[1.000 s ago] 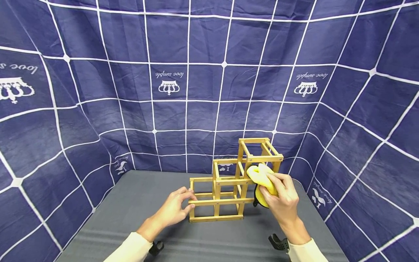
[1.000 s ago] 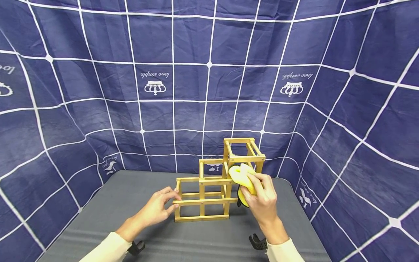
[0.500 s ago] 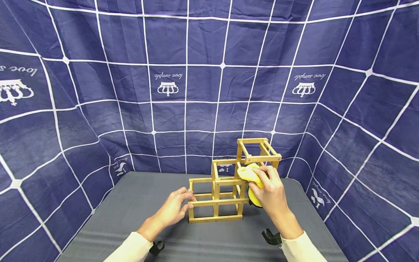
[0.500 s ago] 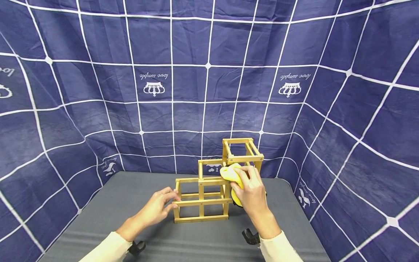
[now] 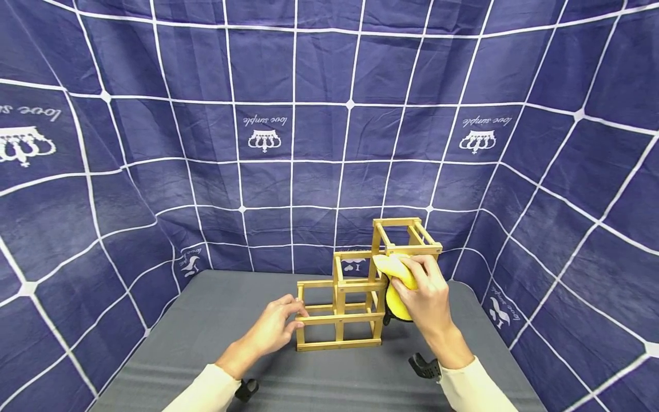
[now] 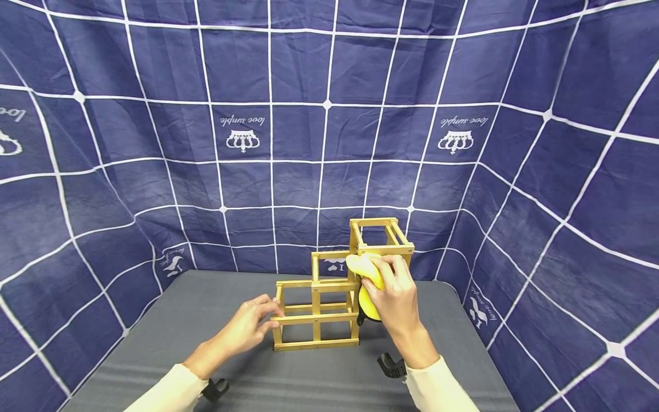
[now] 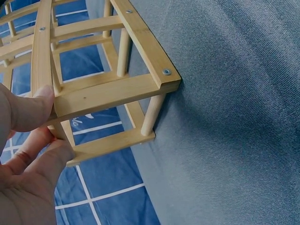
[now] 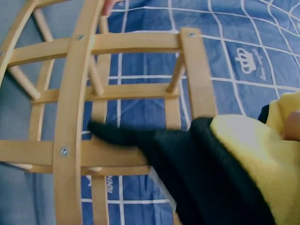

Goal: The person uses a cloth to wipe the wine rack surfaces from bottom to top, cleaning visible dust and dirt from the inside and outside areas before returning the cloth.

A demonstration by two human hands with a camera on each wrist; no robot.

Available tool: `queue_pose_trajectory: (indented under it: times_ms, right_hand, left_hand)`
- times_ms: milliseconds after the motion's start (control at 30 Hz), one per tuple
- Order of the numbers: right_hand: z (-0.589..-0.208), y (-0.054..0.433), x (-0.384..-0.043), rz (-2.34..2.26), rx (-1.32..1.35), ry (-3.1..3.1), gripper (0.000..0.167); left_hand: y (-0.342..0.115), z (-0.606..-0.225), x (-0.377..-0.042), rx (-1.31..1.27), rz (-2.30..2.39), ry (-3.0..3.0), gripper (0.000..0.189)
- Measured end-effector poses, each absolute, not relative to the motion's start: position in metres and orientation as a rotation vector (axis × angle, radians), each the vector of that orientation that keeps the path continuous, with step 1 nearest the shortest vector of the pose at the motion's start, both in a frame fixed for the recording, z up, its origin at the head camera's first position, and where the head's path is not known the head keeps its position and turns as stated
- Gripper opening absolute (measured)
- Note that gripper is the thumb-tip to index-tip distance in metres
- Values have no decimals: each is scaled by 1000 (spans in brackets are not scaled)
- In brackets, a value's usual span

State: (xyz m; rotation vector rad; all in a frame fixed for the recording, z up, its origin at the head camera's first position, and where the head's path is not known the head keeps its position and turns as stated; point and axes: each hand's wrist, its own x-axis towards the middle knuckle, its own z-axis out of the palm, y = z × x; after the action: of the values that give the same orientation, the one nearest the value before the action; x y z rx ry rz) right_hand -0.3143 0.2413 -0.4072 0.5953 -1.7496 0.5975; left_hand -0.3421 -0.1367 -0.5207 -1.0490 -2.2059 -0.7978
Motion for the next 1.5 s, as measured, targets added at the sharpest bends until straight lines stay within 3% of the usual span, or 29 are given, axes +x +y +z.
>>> queue_pose_trajectory:
  times_ms: [100, 267, 700, 967, 1500]
  right_hand:
    - [-407, 243, -313, 597, 564, -1764, 53]
    - [-415, 252, -309, 609, 533, -1746, 52]
    - [-417, 310, -302, 826, 270, -1467, 39]
    - [-407, 326, -310, 928, 233, -1681, 34]
    - [-429, 330, -309, 1043, 48, -2056, 28]
  left_hand:
    - [-138, -530, -349, -1066, -788, -2148, 17]
    - [-131, -507, -329, -1001, -735, -2244, 29]
    - [-129, -498, -322, -933, -706, -2415, 25]
    - [-128, -495, -322, -935, -716, -2412, 26]
    - [-130, -498, -324, -948, -731, -2408, 28]
